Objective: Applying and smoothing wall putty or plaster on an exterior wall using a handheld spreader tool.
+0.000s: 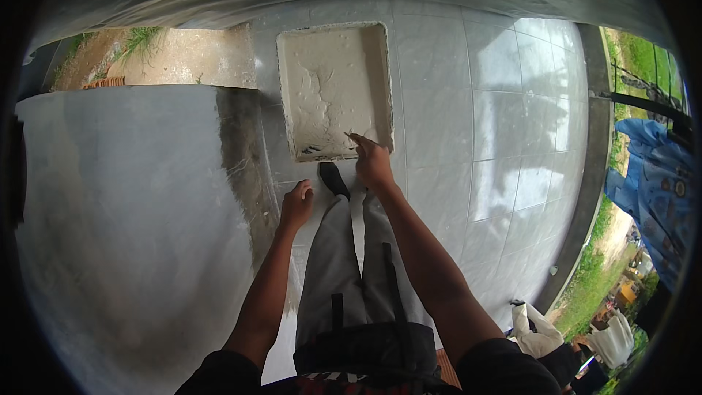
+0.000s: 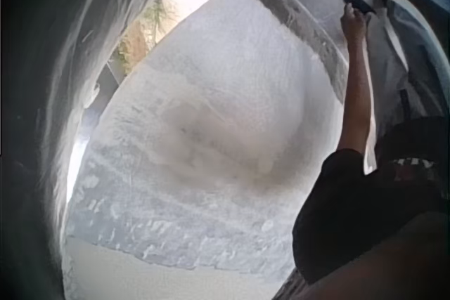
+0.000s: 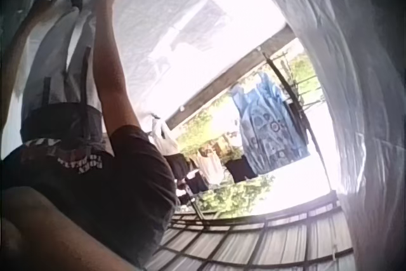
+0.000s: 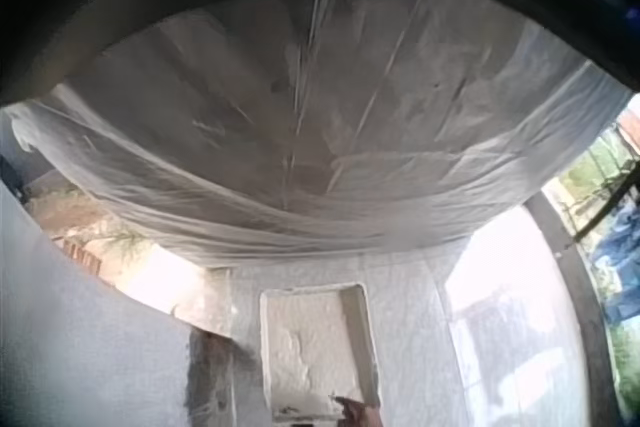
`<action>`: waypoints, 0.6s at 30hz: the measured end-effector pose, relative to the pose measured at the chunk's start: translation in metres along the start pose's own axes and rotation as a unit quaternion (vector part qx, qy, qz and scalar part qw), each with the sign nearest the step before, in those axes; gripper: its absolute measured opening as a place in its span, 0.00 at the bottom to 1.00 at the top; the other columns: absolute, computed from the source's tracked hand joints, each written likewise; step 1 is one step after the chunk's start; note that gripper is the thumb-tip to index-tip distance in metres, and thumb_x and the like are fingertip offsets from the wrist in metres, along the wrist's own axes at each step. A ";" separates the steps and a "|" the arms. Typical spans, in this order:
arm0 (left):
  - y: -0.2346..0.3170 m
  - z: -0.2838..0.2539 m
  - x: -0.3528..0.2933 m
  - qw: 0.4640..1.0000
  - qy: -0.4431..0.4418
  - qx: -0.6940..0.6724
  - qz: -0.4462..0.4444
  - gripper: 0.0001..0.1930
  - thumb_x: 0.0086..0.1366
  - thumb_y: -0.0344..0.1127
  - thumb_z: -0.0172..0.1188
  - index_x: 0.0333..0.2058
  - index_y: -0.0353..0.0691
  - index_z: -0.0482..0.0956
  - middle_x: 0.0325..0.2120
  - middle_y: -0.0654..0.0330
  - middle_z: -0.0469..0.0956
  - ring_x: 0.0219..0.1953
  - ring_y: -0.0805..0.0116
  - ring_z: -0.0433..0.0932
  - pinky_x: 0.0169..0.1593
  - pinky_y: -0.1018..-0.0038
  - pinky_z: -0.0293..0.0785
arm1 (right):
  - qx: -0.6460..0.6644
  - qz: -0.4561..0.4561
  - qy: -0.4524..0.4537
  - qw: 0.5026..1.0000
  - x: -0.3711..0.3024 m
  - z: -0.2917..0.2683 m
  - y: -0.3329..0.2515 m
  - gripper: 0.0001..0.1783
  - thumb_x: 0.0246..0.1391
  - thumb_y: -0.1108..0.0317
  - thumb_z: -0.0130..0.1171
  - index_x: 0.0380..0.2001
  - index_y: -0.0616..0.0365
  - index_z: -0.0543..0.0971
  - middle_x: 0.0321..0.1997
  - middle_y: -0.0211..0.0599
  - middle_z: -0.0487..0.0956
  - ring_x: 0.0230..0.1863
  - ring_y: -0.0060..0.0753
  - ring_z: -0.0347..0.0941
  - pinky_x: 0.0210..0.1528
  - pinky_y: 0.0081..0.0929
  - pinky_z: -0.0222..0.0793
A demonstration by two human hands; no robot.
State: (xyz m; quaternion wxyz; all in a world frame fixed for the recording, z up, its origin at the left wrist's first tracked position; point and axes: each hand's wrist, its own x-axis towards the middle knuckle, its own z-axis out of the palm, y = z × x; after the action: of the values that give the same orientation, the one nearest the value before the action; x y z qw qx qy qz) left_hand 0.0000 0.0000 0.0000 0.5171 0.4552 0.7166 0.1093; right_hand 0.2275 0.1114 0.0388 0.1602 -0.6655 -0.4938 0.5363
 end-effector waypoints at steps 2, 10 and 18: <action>-0.008 0.002 -0.008 0.999 -0.024 -0.002 -0.042 0.22 0.69 0.41 0.55 0.57 0.36 0.75 0.50 0.43 0.81 0.55 0.50 0.80 0.59 0.61 0.74 | -0.059 -0.083 0.004 0.995 -0.003 0.010 0.008 0.29 0.48 0.84 0.52 0.55 0.55 0.80 0.60 0.46 0.78 0.63 0.45 0.73 0.64 0.39 0.67; -0.011 0.014 0.035 0.979 -0.051 -0.164 -0.112 0.21 0.71 0.39 0.53 0.56 0.31 0.75 0.49 0.46 0.81 0.53 0.55 0.81 0.56 0.67 0.76 | -0.284 -0.311 0.140 0.896 0.032 0.039 0.036 0.29 0.43 0.81 0.54 0.54 0.60 0.77 0.55 0.47 0.78 0.62 0.52 0.72 0.66 0.45 0.65; -0.053 0.016 0.021 0.994 -0.027 -0.086 -0.053 0.21 0.71 0.39 0.51 0.55 0.30 0.75 0.48 0.49 0.82 0.49 0.62 0.83 0.51 0.70 0.78 | -0.181 -0.290 0.129 0.931 0.017 0.080 0.000 0.24 0.51 0.81 0.53 0.53 0.65 0.77 0.56 0.54 0.79 0.61 0.54 0.73 0.67 0.47 0.65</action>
State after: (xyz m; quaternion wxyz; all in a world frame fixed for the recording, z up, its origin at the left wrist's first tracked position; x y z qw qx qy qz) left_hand -0.0160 -0.0193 -0.0541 0.5788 0.3729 0.7134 0.1304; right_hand 0.1565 0.1002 -0.0007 0.2481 -0.5745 -0.7291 0.2773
